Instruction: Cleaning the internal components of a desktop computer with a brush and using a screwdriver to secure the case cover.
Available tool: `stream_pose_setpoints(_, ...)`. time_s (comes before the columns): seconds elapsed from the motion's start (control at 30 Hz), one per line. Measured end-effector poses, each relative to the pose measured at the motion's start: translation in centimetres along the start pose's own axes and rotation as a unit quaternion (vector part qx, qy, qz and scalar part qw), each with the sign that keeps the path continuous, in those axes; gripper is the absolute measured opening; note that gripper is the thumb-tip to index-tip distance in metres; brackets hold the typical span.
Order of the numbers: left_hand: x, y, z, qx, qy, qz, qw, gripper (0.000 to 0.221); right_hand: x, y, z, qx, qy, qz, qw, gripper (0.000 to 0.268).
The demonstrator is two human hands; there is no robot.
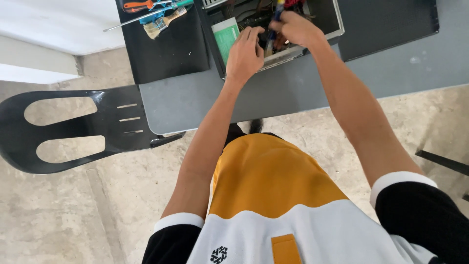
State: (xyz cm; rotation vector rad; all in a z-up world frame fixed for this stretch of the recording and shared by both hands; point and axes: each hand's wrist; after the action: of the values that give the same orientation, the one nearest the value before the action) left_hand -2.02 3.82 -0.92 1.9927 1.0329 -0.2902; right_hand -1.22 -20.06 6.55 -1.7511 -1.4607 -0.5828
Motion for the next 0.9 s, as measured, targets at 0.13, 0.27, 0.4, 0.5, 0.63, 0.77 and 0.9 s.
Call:
stream_pose_setpoints(0.13,-0.4,0.4,-0.6,0.012,-0.01,-0.012,1.0,0.038,-0.5,1.2,0.3,0.047,0.016,0.022,0.999,0.041)
stream_pose_setpoints(0.27,-0.3,0.5,-0.6,0.009,-0.006,-0.008,1.0,0.039,-0.6,1.2,0.5,0.028,0.015,0.006,0.999,0.031)
stream_pose_setpoints(0.4,-0.2,0.2,-0.5,0.012,-0.004,-0.011,1.0,0.039,-2.9,2.1,0.6,-0.026,0.037,-0.012,0.999,0.038)
stream_pose_setpoints(0.5,0.1,0.2,-0.1,-0.001,-0.002,0.005,1.0,0.04,-2.1,1.4,0.3,0.013,-0.067,-0.021,0.997,0.031)
stream_pose_setpoints(0.63,-0.1,0.6,-0.4,0.008,-0.01,-0.014,1.0,0.041,-2.7,1.8,-0.2,0.019,0.084,-0.035,0.996,0.042)
stream_pose_setpoints(0.77,-0.1,-0.2,-0.2,0.015,-0.002,-0.009,1.0,0.038,-1.5,0.1,-0.3,-0.009,-0.027,-0.039,0.999,0.03)
stream_pose_setpoints(0.9,0.3,0.1,0.2,0.004,-0.017,-0.012,1.0,0.036,-4.4,1.8,0.2,-0.108,0.082,-0.102,0.985,0.023)
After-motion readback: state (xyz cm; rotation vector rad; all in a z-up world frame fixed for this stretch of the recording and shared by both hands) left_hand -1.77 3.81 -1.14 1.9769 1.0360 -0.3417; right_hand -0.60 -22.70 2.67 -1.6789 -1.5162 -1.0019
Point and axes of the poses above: each hand's wrist, its own y-axis towards the middle knuckle, its own z-axis out of the palm, x = y × z, and after that the axes turned 15 degrees about -x, right-handed
